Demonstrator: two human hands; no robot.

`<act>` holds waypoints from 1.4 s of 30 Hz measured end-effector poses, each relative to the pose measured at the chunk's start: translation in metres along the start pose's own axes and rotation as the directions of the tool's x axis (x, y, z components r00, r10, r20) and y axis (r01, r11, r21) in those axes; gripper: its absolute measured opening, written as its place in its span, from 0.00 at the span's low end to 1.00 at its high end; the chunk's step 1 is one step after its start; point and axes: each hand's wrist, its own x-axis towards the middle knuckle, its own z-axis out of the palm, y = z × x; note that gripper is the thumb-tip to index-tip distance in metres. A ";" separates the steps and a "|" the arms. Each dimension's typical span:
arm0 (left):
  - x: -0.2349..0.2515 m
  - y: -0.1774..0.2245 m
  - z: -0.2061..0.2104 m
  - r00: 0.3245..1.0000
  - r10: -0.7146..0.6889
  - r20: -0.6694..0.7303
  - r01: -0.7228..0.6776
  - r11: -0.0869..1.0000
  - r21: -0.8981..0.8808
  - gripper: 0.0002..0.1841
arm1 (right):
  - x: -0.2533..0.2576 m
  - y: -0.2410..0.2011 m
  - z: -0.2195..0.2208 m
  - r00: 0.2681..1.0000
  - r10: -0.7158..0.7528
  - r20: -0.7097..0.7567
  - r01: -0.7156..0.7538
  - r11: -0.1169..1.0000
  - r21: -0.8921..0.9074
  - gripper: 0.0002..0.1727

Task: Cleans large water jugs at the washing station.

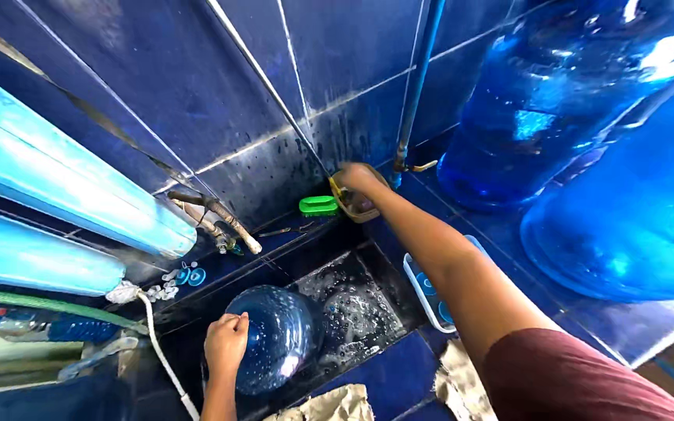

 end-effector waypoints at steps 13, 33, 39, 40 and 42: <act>-0.010 0.014 0.070 0.827 0.340 -0.448 -0.381 0.924 -0.003 0.22 | 0.011 -0.062 -0.063 0.905 -0.280 -0.321 0.376 0.878 0.294 0.21; -0.031 -0.017 0.061 0.901 0.306 -0.307 -0.430 0.541 -0.723 0.36 | -0.297 -0.227 0.179 0.931 -0.256 -0.259 0.355 0.476 0.805 0.34; 0.006 -0.038 0.079 0.930 0.358 -0.083 -0.344 0.770 -0.537 0.47 | -0.284 -0.206 0.324 0.879 0.371 -0.301 0.285 0.097 0.954 0.18; -0.002 -0.037 0.065 0.920 0.387 -0.059 -0.354 0.758 -0.548 0.45 | -0.281 -0.212 0.348 0.796 0.444 -0.411 0.487 -0.067 0.871 0.22; -0.018 -0.037 0.041 0.907 0.421 0.012 -0.349 0.767 -0.539 0.44 | -0.285 -0.223 0.343 0.717 0.412 -0.562 0.682 -0.250 0.687 0.26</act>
